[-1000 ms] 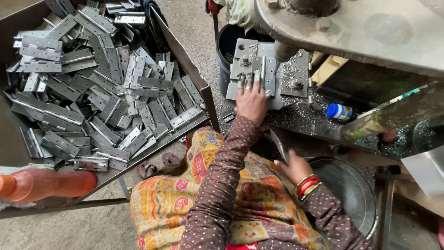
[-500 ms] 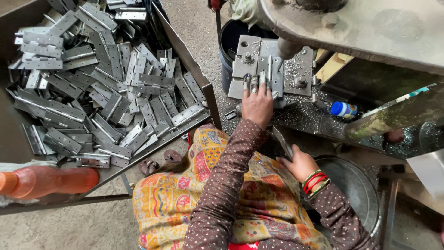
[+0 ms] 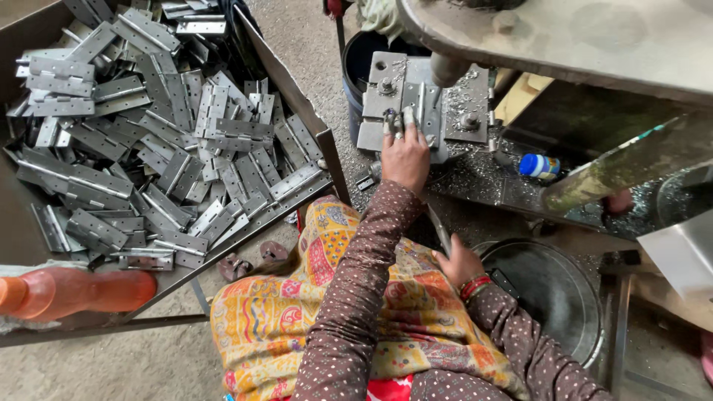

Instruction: The person repeatedly picks metal hinge pieces from a bin, places them into a press machine, and operates the lever to punch holes. The finished pieces are returned to the bin. The person uses a metal rod to assist in handling the parts.

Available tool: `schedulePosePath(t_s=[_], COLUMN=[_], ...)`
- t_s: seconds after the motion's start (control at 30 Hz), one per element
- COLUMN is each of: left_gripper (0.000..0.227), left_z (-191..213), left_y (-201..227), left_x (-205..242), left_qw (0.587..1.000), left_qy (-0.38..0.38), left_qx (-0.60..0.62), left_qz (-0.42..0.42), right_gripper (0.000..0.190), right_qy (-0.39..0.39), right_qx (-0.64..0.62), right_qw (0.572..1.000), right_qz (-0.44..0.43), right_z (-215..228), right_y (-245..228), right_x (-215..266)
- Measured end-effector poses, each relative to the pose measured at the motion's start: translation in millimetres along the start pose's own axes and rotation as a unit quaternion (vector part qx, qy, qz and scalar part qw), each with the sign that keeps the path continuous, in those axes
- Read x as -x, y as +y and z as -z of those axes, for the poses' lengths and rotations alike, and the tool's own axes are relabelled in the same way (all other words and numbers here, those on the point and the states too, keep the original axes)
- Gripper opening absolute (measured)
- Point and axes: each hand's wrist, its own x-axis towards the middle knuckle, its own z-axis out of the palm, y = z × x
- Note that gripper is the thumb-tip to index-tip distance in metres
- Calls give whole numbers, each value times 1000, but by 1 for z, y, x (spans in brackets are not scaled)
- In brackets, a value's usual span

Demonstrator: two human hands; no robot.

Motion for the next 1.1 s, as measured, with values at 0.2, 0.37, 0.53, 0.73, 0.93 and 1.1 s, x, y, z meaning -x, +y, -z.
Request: schedulePosePath(t_s=[0.2,0.37,0.53,0.73,0.93,1.1], left_gripper=[27,28,27,23,24,22], left_z=[-14,-27,-15,2,-16,-23], left_y=[-5,-5,-18,-15,-6,-6], left_x=[-3,-9,-13,-3,-20,-39], left_qw=[996,998,999,999,998,997], left_qy=[-87,-48,-51,-24,-43,-62], left_qx=[35,-27,-15,23,41,46], left_qz=[8,9,0,-17,0,5], right_gripper=[60,62,62,72,64,56], right_qy=[-76,-56,24,-85,-93,-15], right_qx=[57,-7,5,21,13,64], right_qw=[995,997,999,995,994,991], right_qz=[-28,-55,-32,-57,-56,-119], right_z=[29,-30,-82,-1,32,-44], right_y=[7,28,40,19,6,19], right_x=[-19,-9,-17,-16,-21,-7])
